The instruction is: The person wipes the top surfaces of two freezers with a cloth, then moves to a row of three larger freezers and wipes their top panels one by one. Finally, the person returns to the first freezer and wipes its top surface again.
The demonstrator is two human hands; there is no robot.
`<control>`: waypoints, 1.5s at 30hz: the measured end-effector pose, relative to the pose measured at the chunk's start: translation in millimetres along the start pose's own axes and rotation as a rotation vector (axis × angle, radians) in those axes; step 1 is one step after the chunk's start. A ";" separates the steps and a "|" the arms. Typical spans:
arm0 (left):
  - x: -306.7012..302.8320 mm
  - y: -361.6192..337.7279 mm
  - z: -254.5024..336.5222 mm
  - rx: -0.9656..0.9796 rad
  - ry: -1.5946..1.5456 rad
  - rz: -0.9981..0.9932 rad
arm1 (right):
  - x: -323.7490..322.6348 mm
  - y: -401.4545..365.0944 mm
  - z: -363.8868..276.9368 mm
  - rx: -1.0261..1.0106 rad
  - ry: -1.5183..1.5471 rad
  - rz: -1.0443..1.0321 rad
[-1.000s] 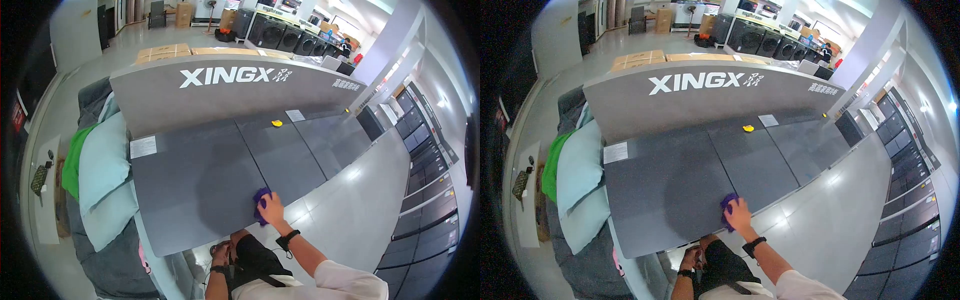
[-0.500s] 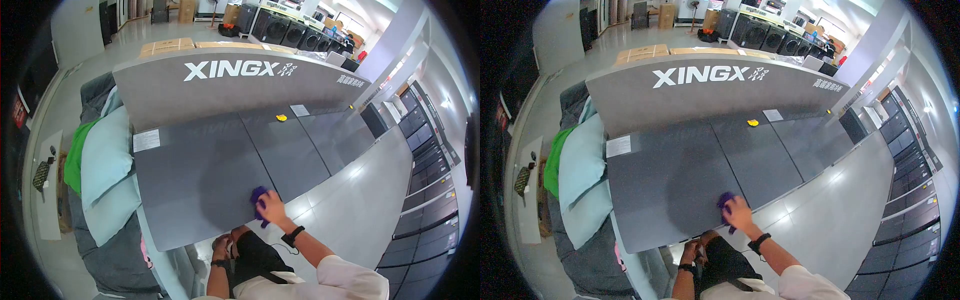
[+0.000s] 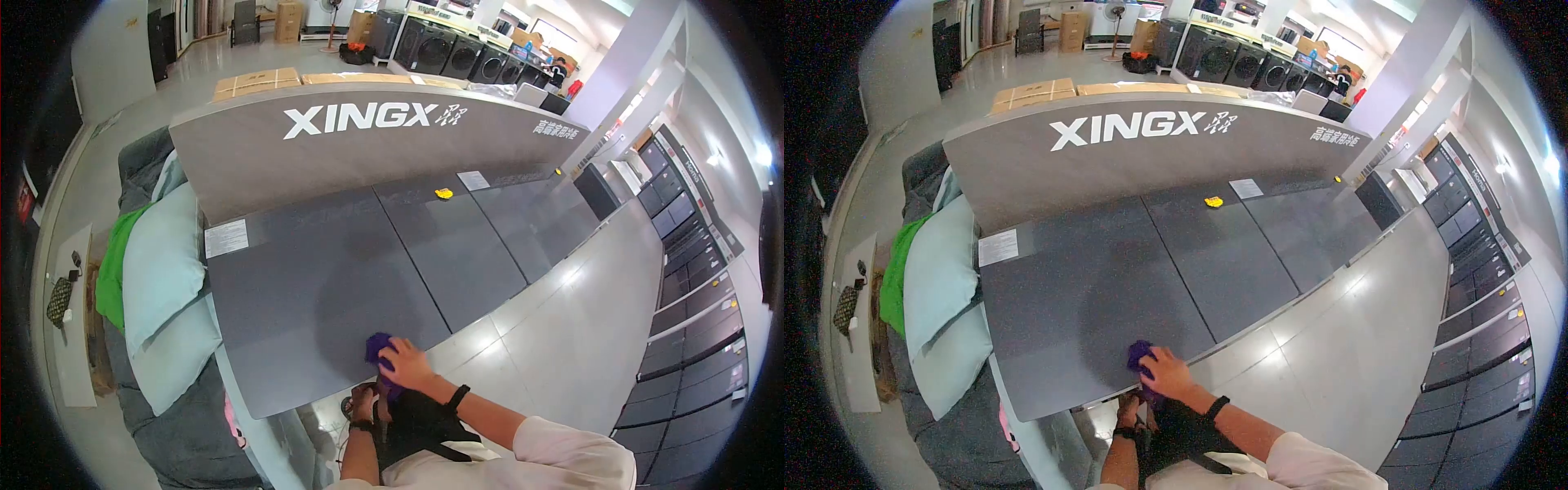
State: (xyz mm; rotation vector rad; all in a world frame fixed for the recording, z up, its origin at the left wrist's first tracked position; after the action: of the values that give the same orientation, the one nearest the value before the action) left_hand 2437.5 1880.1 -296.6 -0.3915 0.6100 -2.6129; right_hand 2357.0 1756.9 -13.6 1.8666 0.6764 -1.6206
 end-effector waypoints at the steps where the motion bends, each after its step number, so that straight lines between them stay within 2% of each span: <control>1: 2.7 18.7 -30.6 0.055 -0.160 0.022 | 2.4 3.0 17.5 0.018 -0.024 0.118; 2: 0.0 30.1 -49.3 0.076 -0.162 -0.008 | 2.2 6.3 34.6 0.124 -0.033 0.122; 4: -7.5 25.6 -48.3 0.069 -0.108 -0.051 | -2.0 14.9 58.3 0.334 -0.048 0.133; 7: -2.5 -36.4 42.8 0.012 0.226 -0.057 | -0.3 22.1 57.3 0.498 -0.091 0.199; 8: 1.9 -50.7 65.2 0.019 0.326 -0.062 | 1.0 23.3 52.8 0.491 -0.080 0.197; 10: 4.9 -52.2 52.3 0.032 0.204 -0.094 | 2.1 19.4 45.4 0.489 -0.071 0.191; 11: 7.6 -47.8 41.6 0.079 0.200 -0.109 | -1.1 16.2 40.3 0.420 -0.053 0.177; 14: 11.1 -13.6 -6.8 0.403 0.485 -0.129 | 1.6 8.9 56.7 0.170 -0.052 0.214; 15: 14.8 -7.9 -11.5 0.359 0.385 -0.117 | -2.3 9.3 68.6 0.191 -0.043 0.164; 17: 17.0 5.9 -24.7 0.220 0.228 -0.183 | -3.2 11.8 100.1 0.381 -0.066 0.210; 18: 20.2 6.9 -13.0 0.148 0.153 -0.207 | -7.3 17.4 112.3 0.473 -0.082 0.237; 20: 26.7 -28.5 20.2 -0.296 -0.345 -0.074 | -5.9 22.5 116.0 0.583 -0.107 0.222; 22: 33.1 -45.8 75.3 0.007 0.081 -0.296 | -2.6 23.0 105.3 0.616 -0.112 0.223; 24: 45.8 -57.3 82.7 -0.181 0.020 -0.254 | -0.5 22.5 84.9 0.583 -0.106 0.255; 26: 56.3 -3.1 -38.4 -0.388 0.010 0.003 | -2.5 9.9 68.7 0.387 -0.030 0.210; 28: 61.8 -19.5 30.6 -0.205 0.618 -0.159 | -3.3 6.5 71.0 0.190 -0.029 0.180; 29: 66.9 -3.3 6.6 -0.213 0.422 -0.136 | 0.8 4.9 81.6 0.231 -0.059 0.197; 30: 77.0 2.1 -14.3 -0.362 0.150 -0.088 | 2.1 6.5 98.4 0.271 -0.092 0.222; 32: 97.2 11.6 -52.8 -0.624 -0.411 0.136 | -8.6 12.2 130.1 0.452 -0.065 0.182; 33: 95.7 -0.7 -28.5 -0.593 -0.464 0.128 | -7.2 16.2 148.5 0.493 -0.114 0.218; 35: 94.6 -40.0 47.8 -0.506 -0.529 -0.067 | -1.0 19.1 171.8 0.598 -0.174 0.284; 36: 93.5 -60.5 92.5 -0.449 -0.580 -0.239 | 0.0 24.2 179.7 0.653 -0.185 0.315; 38: 79.0 -93.7 171.8 -0.336 -0.726 -0.745 | 8.0 29.9 184.2 0.658 -0.238 0.368; 40: 56.4 -118.1 257.7 -0.335 -0.516 -0.956 | 1.6 31.7 176.6 0.721 -0.202 0.350; 41: 49.3 -123.4 278.1 -0.146 -0.376 -0.922 | 2.3 36.3 179.9 0.718 -0.193 0.355; 43: 21.0 -108.1 285.2 0.243 0.078 -0.659 | 6.1 33.2 182.3 0.714 -0.176 0.348; 44: 11.0 -106.3 302.9 0.244 0.109 -0.392 | 8.1 35.0 183.5 0.710 -0.190 0.360; 45: -8.2 -93.7 302.0 0.328 0.142 -0.213 | 8.8 38.0 186.3 0.704 -0.207 0.367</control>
State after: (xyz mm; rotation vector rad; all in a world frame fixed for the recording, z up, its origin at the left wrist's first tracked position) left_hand 2521.4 1853.3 7.2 -0.1766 0.1809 -2.8964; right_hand 2254.1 1598.7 -37.9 2.0667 -0.3682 -1.8938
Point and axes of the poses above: each hand's wrist, its own y-axis towards the middle knuckle, its own x-axis out of the palm, z = x × y, the point moved 1 cm from there along y, towards the middle knuckle, and after that the axes turned 13 degrees about -y, right-handed, at the moved point
